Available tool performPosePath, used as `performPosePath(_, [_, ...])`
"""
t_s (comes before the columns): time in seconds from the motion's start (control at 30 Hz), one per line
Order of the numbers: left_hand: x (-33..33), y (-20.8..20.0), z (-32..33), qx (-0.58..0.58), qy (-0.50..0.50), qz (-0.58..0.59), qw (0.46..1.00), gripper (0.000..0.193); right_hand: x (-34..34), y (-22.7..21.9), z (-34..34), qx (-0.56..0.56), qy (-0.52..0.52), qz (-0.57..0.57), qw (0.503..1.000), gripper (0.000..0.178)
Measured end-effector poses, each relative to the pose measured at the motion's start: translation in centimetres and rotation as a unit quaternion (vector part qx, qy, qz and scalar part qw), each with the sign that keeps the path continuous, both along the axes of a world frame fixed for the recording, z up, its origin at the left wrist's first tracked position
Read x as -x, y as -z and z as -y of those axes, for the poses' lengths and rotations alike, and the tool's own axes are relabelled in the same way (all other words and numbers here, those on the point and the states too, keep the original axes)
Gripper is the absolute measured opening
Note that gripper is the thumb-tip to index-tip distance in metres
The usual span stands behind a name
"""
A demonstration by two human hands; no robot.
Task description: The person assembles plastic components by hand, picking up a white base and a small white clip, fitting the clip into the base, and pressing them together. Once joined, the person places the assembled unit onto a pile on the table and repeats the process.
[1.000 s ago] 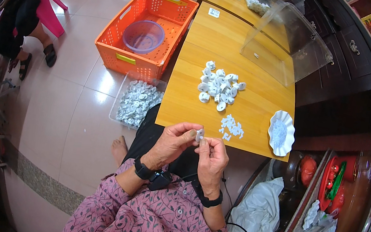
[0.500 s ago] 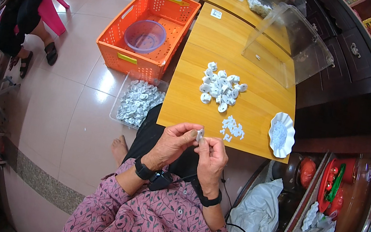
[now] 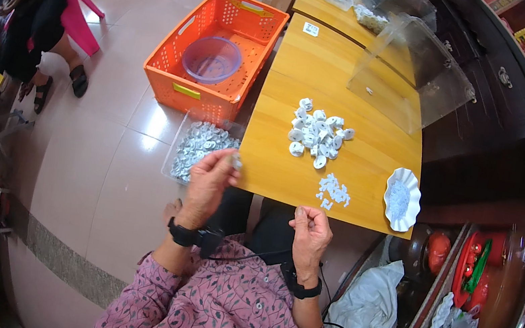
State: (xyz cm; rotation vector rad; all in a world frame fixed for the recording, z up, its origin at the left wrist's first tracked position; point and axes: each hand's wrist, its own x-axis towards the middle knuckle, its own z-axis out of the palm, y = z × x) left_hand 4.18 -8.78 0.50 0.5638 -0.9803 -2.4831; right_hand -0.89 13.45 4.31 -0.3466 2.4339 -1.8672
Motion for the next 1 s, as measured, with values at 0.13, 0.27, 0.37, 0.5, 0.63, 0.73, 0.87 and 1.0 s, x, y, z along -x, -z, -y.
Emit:
performPosePath(0.13, [0.1,4.7,5.0,0.022,-0.083,0.06,0.995,0.026,0.4,1.2,-1.0,-0.034,0.01,-0.013,0.999,0.012])
performPosePath(0.27, [1.2,8.0,8.4,0.037,-0.139,0.112,0.983,0.03,0.6,1.3,-1.5,-0.069,0.024,-0.037,0.997,0.011])
performPosePath(0.37, [2.2,7.8,8.6,0.07,-0.155,0.152,0.974,0.034,1.1,1.6,-2.1,-0.111,0.045,-0.071,0.99,0.008])
performPosePath(0.5, [2.8,3.9,6.4,0.176,-0.137,0.155,0.962,0.032,1.6,1.8,-3.2,-0.148,0.066,-0.119,0.98,0.007])
performPosePath(0.63, [3.6,1.2,2.0,0.307,-0.098,0.108,0.94,0.02,1.9,1.9,-3.9,-0.203,0.079,-0.169,0.961,0.007])
performPosePath(0.73, [4.4,0.2,-2.0,0.431,-0.062,0.065,0.898,0.014,2.2,1.9,-4.2,-0.239,0.085,-0.188,0.949,0.007])
performPosePath(0.87, [5.1,-1.2,-6.9,0.574,0.019,0.032,0.818,0.011,2.8,1.9,-4.5,-0.279,0.103,-0.239,0.924,0.007])
performPosePath(1.0, [5.5,-1.2,-9.7,0.621,0.035,0.009,0.783,0.01,2.7,2.1,-5.0,-0.311,0.105,-0.242,0.913,0.011])
